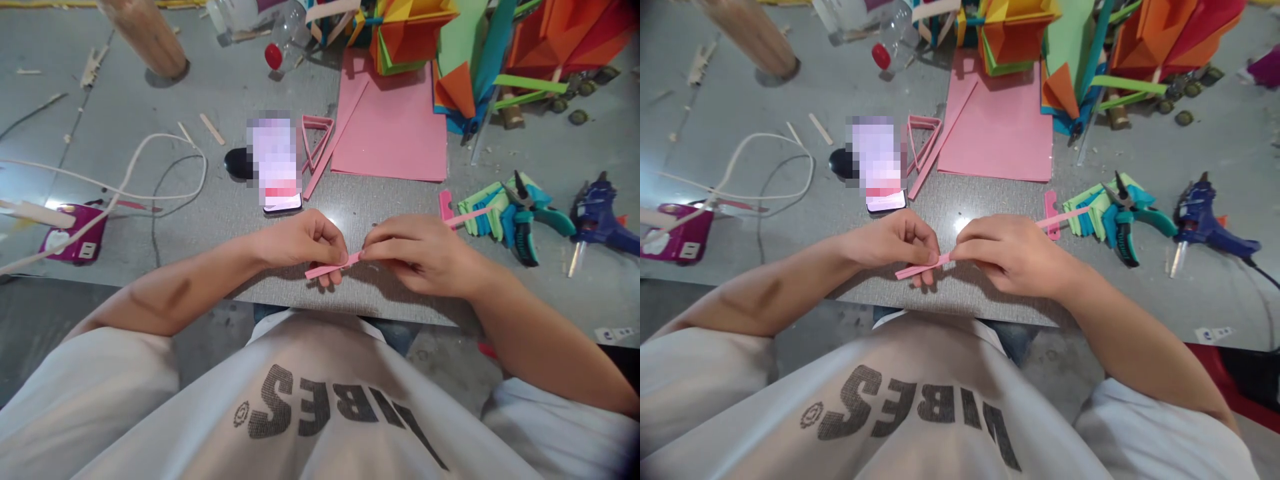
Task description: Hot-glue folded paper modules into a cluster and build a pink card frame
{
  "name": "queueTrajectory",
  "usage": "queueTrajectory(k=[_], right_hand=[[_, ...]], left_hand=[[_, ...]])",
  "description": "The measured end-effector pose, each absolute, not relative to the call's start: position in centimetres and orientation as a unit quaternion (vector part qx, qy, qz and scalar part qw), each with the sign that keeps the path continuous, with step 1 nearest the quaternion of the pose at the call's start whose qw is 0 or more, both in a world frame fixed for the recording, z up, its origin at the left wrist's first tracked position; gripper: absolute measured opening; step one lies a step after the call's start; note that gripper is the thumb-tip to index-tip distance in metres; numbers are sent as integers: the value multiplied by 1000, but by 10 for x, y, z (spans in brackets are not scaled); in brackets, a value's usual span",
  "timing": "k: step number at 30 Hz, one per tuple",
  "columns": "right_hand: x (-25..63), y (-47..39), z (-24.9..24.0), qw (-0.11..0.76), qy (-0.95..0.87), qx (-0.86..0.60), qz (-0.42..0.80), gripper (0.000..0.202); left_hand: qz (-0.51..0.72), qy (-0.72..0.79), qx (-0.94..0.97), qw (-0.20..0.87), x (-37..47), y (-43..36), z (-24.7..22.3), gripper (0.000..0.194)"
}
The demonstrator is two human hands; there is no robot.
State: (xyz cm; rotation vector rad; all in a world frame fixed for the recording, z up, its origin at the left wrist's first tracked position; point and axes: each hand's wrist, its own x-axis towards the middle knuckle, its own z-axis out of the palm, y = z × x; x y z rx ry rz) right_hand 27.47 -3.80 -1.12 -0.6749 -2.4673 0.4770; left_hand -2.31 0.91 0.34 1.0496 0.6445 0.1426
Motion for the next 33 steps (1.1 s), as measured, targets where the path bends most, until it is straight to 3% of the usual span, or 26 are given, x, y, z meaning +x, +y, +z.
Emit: queueTrajectory(k=[9,21,30,33], right_hand=[[282,-29,-17,287,-911,-254,153,42],[279,-24,-12,315,-912,-227,132,40],[277,-22,-14,320,-910,-223,141,33],[276,-22,-14,320,-910,-224,141,33]], left_hand=[[268,346,509,741,-16,12,-10,39],[213,367,513,746,-10,4,-8,27],[257,318,482,775,-12,5,-12,6],[284,315,469,775,-12,7,-14,9]])
